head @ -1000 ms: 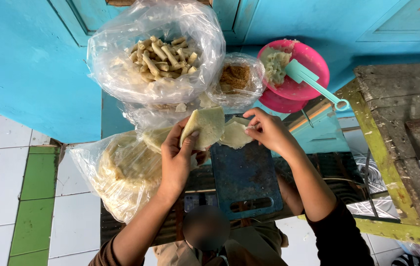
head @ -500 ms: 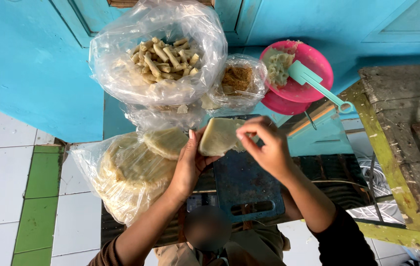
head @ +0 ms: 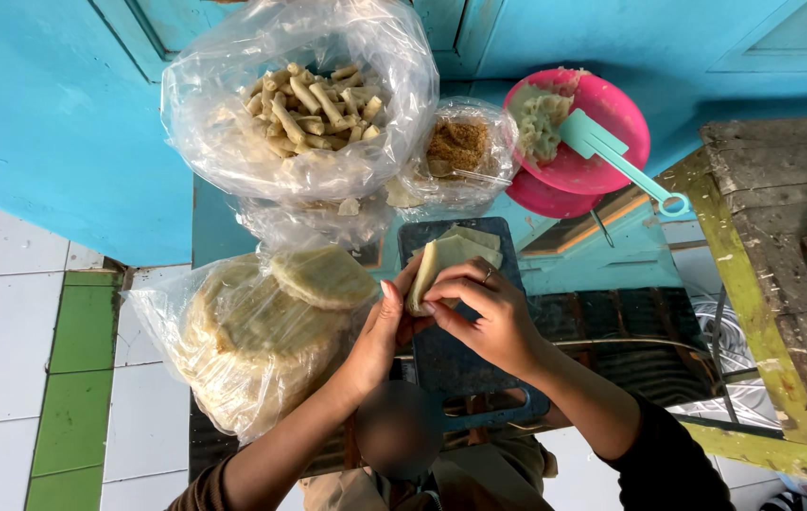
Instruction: The person pinches off pieces of dough, flattens each piece on a cutting board, and wraps the flattened dough around a brown filling, placing the finished rolls into a plastic bag. They then use a plastic spatula to arrange the wrapped pieces on the board.
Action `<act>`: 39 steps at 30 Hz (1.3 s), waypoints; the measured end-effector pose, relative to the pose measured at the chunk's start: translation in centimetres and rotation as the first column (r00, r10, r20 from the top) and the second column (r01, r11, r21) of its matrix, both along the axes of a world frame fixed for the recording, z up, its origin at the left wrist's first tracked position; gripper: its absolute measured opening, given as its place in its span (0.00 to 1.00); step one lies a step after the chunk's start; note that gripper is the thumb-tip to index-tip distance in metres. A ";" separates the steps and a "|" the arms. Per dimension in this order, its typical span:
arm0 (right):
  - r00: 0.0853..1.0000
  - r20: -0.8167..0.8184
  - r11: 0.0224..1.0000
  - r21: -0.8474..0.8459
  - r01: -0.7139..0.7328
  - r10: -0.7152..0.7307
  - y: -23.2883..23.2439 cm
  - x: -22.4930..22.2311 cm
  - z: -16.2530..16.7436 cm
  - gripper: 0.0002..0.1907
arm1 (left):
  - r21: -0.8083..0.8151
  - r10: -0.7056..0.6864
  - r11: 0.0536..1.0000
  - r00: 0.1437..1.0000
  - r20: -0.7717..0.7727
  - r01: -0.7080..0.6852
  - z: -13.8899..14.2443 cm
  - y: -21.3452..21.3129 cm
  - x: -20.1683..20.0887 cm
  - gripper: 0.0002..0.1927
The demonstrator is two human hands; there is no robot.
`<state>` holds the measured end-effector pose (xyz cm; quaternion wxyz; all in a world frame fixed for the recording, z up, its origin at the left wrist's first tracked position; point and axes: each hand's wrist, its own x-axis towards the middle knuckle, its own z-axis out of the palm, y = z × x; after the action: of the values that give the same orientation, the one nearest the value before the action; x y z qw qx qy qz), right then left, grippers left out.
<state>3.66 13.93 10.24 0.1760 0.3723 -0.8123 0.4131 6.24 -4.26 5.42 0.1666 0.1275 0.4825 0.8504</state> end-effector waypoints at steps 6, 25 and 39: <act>1.000 0.003 1.000 -0.006 -0.031 0.031 0.1 0.2 0.2 0.11 | -0.070 0.023 0.997 0.999 0.023 -0.021 0.4 -0.1 0.2 0.51; 0.992 0.118 0.999 -0.022 0.044 -0.041 0.4 0.2 -0.2 0.08 | -0.025 -0.010 1.000 0.999 0.046 0.011 -0.4 0.4 0.3 0.50; 0.991 -0.120 0.990 0.116 0.074 -0.060 -0.4 0.7 1.3 0.12 | -0.036 -0.013 0.999 1.000 0.013 0.014 -0.7 0.4 0.1 0.50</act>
<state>4.37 13.57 11.50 0.2138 0.3781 -0.8362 0.3348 6.38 -3.82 4.70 0.1778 0.1222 0.4958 0.8412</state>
